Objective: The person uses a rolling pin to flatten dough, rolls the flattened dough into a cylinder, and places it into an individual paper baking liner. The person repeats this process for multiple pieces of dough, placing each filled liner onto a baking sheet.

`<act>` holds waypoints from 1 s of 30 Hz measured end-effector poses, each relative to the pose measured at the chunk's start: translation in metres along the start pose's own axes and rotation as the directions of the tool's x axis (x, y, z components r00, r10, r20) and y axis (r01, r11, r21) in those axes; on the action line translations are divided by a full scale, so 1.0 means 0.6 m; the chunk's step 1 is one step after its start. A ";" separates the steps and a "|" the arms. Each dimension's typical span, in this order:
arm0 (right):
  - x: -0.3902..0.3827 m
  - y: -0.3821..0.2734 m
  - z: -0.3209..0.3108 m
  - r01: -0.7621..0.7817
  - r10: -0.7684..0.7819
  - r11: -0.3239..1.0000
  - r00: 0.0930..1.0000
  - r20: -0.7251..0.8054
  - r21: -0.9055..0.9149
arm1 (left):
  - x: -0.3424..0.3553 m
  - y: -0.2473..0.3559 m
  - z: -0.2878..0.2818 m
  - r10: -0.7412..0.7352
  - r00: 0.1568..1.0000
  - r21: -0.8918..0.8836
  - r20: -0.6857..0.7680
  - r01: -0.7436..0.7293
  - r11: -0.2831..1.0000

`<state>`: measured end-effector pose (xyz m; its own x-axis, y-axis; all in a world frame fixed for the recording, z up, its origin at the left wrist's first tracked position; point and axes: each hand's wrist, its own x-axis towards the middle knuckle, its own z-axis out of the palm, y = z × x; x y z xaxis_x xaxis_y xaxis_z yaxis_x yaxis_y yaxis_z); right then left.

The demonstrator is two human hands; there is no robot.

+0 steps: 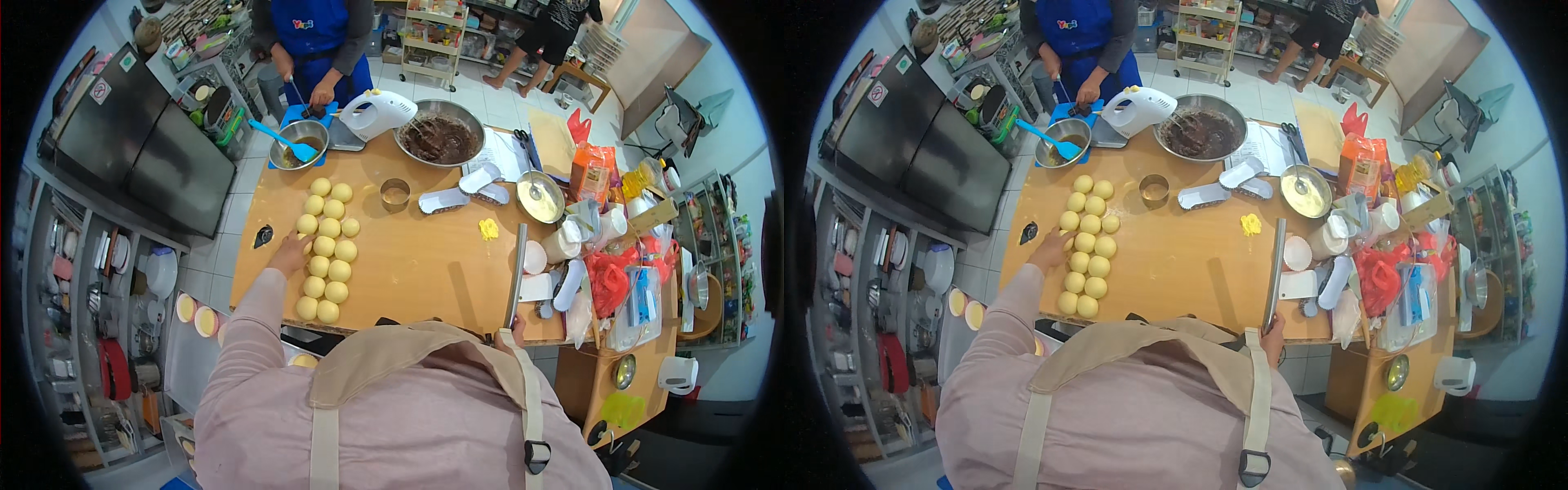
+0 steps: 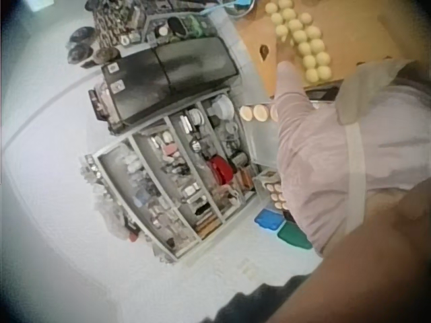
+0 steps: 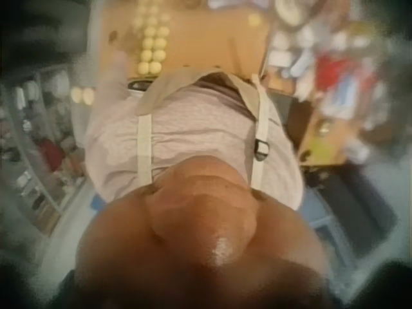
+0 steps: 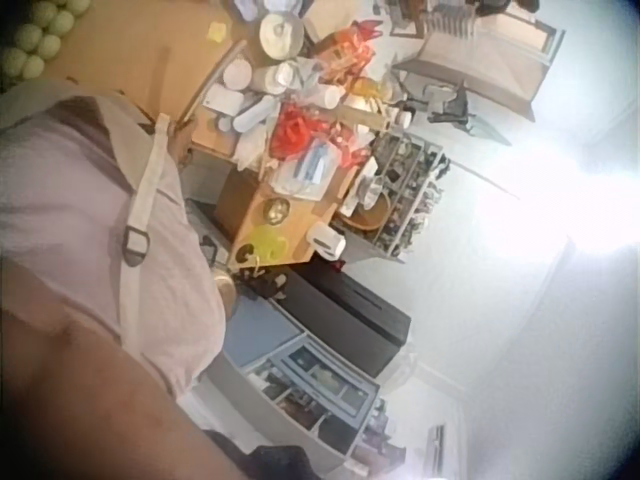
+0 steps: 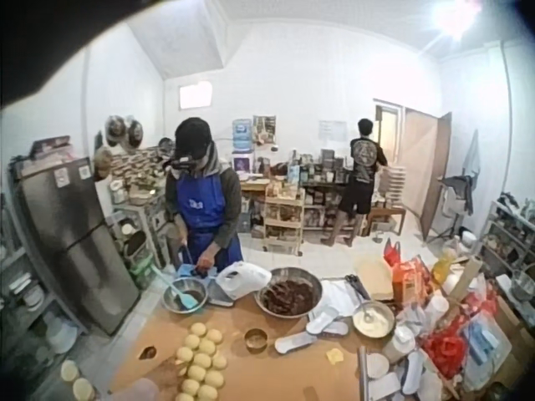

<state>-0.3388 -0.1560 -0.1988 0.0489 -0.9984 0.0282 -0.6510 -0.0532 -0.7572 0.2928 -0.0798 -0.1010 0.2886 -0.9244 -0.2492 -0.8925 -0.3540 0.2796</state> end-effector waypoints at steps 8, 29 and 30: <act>-0.003 -0.083 -0.014 -0.041 0.041 0.999 0.998 0.056 -0.010 | 0.000 -0.003 0.001 -0.012 0.999 -0.029 -0.046 0.011 1.000; -0.037 -0.164 -0.067 -0.131 0.130 0.991 0.991 0.016 0.012 | -0.068 0.093 -0.088 0.044 0.945 -0.220 -0.323 -0.120 0.968; -0.031 -0.168 -0.067 -0.130 0.130 0.991 0.991 0.043 0.002 | -0.065 0.129 -0.073 0.114 0.939 -0.263 -0.323 -0.205 0.943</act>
<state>-0.3043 -0.1327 -0.0966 -0.0038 -0.9951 -0.0985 -0.6503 0.0773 -0.7557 0.2276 -0.0774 -0.0291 0.2817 -0.9545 0.0976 -0.8093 -0.1817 0.5586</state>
